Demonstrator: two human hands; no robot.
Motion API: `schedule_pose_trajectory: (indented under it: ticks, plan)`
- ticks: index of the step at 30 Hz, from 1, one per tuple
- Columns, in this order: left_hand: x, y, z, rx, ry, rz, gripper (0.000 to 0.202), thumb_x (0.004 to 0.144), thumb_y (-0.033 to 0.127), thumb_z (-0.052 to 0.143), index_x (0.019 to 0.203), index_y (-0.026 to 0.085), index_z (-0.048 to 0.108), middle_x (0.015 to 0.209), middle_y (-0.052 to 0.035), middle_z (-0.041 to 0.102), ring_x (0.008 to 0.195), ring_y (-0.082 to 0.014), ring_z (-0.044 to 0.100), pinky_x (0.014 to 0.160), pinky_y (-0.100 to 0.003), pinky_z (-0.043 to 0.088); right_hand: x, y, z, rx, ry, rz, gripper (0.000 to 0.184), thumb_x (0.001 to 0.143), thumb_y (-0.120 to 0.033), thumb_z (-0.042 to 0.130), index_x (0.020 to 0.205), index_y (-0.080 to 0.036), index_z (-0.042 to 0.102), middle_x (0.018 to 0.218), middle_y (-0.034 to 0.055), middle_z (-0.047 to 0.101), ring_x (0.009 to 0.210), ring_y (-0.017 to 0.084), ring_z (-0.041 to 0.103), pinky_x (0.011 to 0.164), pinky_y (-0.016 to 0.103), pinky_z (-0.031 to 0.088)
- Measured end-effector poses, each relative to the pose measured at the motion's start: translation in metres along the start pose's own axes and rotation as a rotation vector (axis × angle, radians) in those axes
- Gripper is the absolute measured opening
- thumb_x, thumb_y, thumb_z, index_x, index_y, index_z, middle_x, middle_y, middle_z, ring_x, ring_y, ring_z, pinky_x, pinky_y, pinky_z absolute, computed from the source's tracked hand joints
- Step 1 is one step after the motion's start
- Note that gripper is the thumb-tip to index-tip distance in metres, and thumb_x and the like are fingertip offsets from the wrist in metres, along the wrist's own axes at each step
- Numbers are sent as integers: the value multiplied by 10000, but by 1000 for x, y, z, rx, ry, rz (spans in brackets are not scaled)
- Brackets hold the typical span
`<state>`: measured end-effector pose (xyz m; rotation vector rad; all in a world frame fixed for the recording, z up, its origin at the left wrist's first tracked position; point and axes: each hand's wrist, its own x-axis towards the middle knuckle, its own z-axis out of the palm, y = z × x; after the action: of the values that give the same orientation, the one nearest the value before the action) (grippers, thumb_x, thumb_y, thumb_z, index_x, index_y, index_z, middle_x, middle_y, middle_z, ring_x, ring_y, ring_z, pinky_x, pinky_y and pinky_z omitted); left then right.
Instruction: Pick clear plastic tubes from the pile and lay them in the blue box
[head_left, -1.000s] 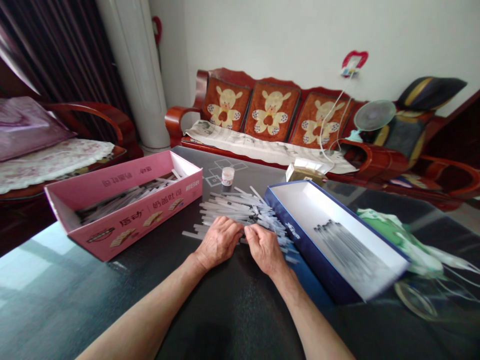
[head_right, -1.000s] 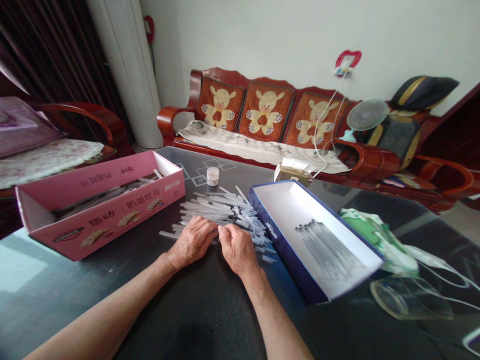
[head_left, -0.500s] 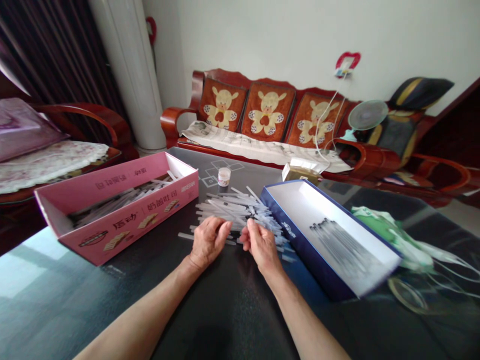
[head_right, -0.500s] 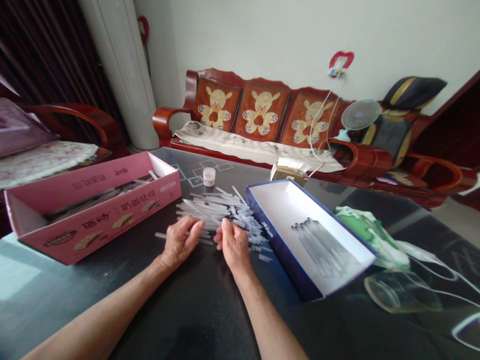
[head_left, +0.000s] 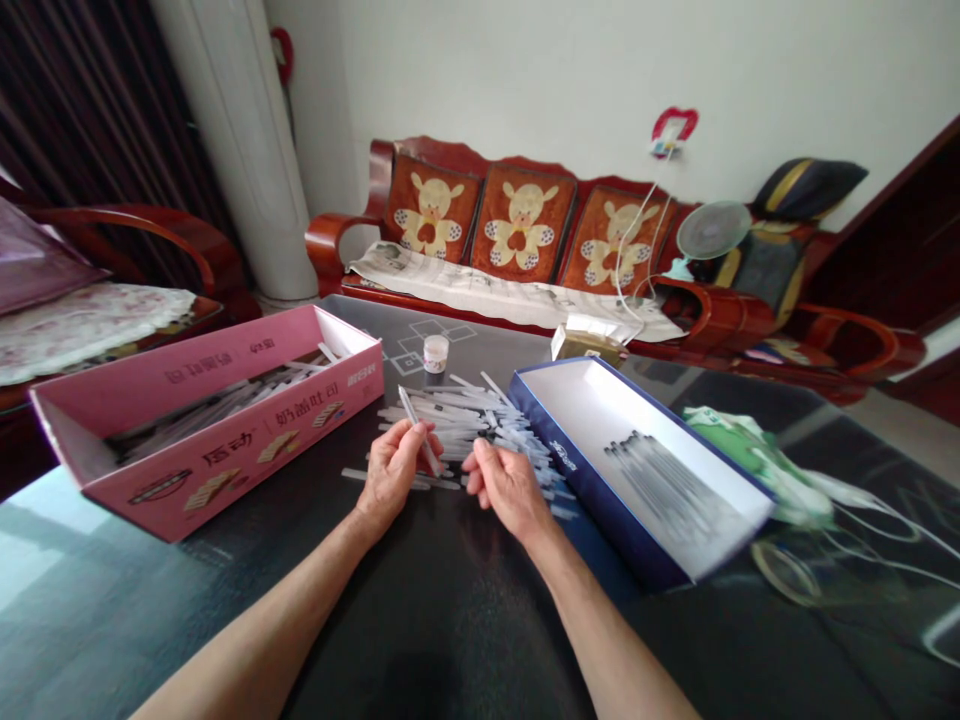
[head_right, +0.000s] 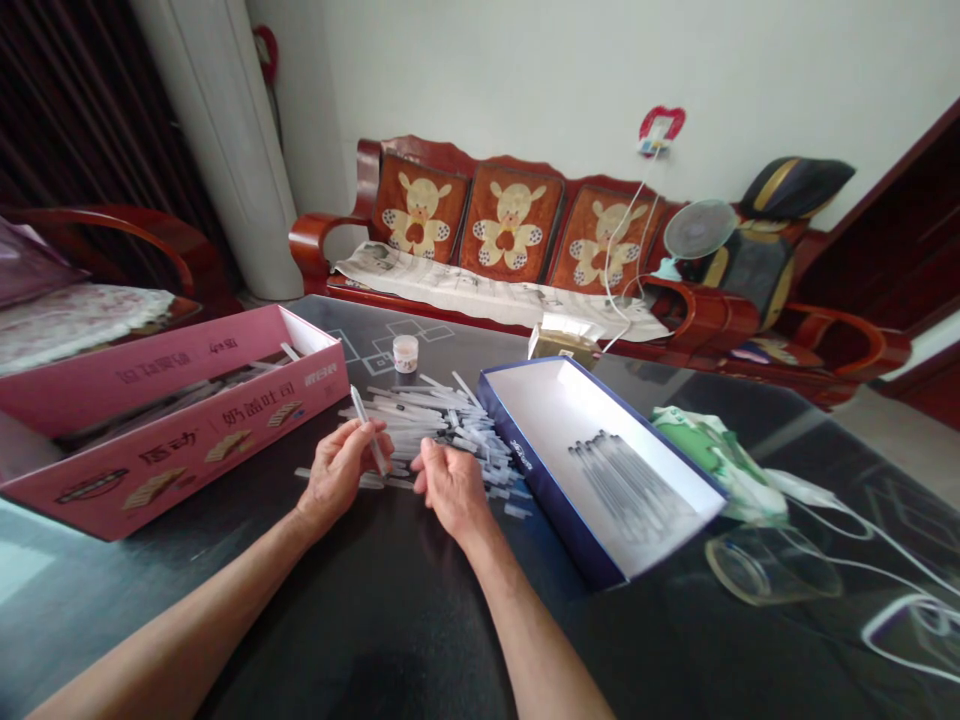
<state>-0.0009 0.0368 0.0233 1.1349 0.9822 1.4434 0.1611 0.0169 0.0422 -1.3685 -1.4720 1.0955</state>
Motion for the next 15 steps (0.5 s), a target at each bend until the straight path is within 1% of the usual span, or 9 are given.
schedule_pose_trajectory:
  ticks: [2, 3, 4, 5, 7, 10, 12, 15]
  plan:
    - [0, 2, 1, 30, -44, -10, 422, 836, 446, 540, 1119, 132, 547, 613, 26, 593, 461, -100, 535, 463, -213, 437, 8, 5, -21, -279, 262, -207, 362, 871, -471, 479, 774, -177, 666, 626, 28, 624, 549, 131, 556, 550, 242, 432]
    - [-1, 3, 2, 61, -78, -11, 477, 842, 433, 530, 1207, 128, 504, 594, 36, 580, 450, -96, 521, 459, -208, 424, 11, 9, -31, -394, 357, -291, 291, 864, -405, 502, 803, -183, 679, 694, 42, 641, 630, 151, 584, 622, 259, 454]
    - [-2, 4, 3, 94, -113, -13, 514, 850, 420, 516, 1266, 121, 469, 579, 43, 568, 441, -91, 507, 455, -203, 410, 15, 14, -38, -484, 413, -355, 240, 853, -346, 513, 824, -185, 688, 761, 54, 650, 694, 165, 597, 677, 274, 465]
    - [-2, 4, 3, 124, -143, -18, 530, 856, 405, 500, 1297, 114, 451, 574, 45, 562, 435, -87, 495, 451, -200, 398, 17, 19, -44, -550, 434, -393, 210, 844, -297, 514, 845, -187, 693, 816, 64, 651, 737, 174, 602, 713, 284, 471]
    - [-4, 4, 4, 168, -193, -35, 508, 860, 377, 471, 1292, 110, 468, 590, 39, 564, 428, -78, 475, 437, -194, 371, 20, 28, -50, -646, 407, -424, 190, 830, -236, 517, 867, -190, 698, 884, 74, 644, 807, 188, 606, 760, 295, 476]
    - [-4, -1, 4, 216, -241, -33, 432, 859, 343, 445, 1216, 120, 540, 631, 29, 571, 432, -63, 452, 431, -186, 346, 19, 34, -46, -758, 343, -427, 187, 825, -201, 530, 913, -196, 696, 937, 84, 634, 881, 206, 597, 817, 311, 470]
    - [-4, -5, 3, 238, -266, -12, 399, 859, 334, 437, 1178, 132, 567, 644, 28, 568, 440, -61, 444, 437, -185, 351, 17, 34, -41, -814, 337, -426, 178, 819, -189, 545, 926, -190, 686, 952, 93, 625, 904, 215, 587, 839, 322, 461]
    - [-4, -8, 2, 274, -295, 15, 371, 859, 328, 431, 1140, 141, 585, 665, 24, 570, 459, -66, 462, 452, -188, 372, 15, 31, -37, -844, 336, -423, 129, 796, -174, 571, 882, -179, 668, 930, 94, 620, 893, 220, 581, 836, 328, 453]
